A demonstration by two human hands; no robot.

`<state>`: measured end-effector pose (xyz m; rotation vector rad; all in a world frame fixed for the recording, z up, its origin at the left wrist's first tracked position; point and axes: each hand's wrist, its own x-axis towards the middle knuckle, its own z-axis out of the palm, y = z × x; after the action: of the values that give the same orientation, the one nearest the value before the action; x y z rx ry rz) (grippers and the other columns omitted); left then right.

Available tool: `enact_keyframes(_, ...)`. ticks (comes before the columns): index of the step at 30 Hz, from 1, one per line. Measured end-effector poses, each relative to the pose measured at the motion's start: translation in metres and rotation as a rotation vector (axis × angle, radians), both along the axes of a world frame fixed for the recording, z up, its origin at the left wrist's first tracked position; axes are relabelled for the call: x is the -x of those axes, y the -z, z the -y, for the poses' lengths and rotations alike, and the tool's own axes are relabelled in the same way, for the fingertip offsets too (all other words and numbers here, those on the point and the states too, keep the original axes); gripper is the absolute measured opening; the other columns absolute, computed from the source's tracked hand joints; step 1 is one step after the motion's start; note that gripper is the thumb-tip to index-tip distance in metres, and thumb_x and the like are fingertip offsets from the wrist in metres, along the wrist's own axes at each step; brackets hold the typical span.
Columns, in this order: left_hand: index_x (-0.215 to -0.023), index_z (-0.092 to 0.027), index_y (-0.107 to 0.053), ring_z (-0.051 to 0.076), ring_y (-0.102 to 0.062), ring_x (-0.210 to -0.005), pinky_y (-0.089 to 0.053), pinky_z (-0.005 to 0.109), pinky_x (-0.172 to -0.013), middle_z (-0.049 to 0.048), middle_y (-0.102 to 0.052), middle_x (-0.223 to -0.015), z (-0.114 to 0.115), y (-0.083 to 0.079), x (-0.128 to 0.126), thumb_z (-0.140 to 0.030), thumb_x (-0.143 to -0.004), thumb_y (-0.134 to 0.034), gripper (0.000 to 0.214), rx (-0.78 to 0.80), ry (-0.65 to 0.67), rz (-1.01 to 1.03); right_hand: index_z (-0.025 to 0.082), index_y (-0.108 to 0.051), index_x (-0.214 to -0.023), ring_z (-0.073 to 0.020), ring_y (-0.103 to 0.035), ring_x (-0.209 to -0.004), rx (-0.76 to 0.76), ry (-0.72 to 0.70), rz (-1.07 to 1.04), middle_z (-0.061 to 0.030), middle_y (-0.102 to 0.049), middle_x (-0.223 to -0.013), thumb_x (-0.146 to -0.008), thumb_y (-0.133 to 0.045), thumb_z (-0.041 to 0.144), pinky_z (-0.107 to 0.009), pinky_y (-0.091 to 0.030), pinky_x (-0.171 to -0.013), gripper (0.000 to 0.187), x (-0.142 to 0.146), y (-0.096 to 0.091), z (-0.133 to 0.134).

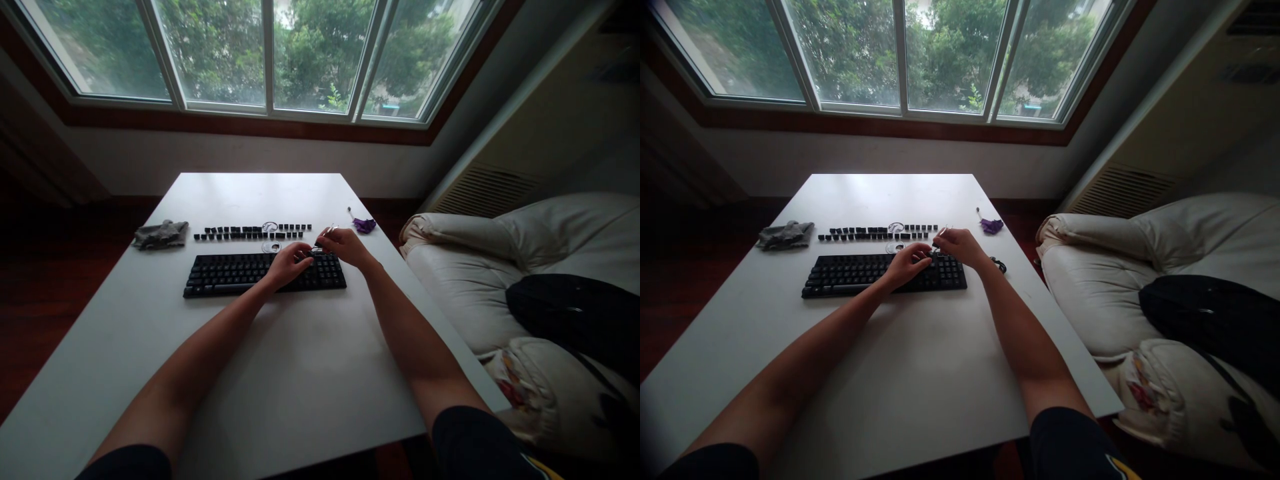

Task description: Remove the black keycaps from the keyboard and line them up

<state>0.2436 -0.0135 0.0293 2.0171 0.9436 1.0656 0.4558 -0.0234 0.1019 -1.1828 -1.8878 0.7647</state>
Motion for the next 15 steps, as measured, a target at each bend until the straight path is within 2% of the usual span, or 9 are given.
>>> enact_keyframes(9,-0.105,-0.021,-0.071,0.015,-0.066,-0.083,-0.055,0.03,-0.08,0.0033,-0.072,-0.097,-0.0009,0.0005,0.0001,-0.028,-0.087,-0.064,0.021,0.029,-0.004,0.036,0.017,-0.071,-0.088,-0.0163,-0.062,-0.063,0.0,-0.007,0.019,-0.0027,-0.067,-0.067,-0.088,-0.061,0.055,-0.028,-0.049,-0.062,0.04,0.0024,-0.0016,0.0018)
enact_keyframes(15,-0.106,-0.019,-0.071,0.015,-0.066,-0.085,-0.054,0.029,-0.081,0.0041,-0.073,-0.102,-0.0021,0.0018,0.0004,-0.028,-0.088,-0.061,0.022,0.077,0.074,0.088,0.017,-0.069,-0.087,-0.0158,-0.062,-0.061,0.014,-0.019,-0.001,-0.002,-0.067,-0.065,-0.089,-0.06,0.054,-0.028,-0.049,-0.062,0.038,0.0,0.0027,-0.0023)
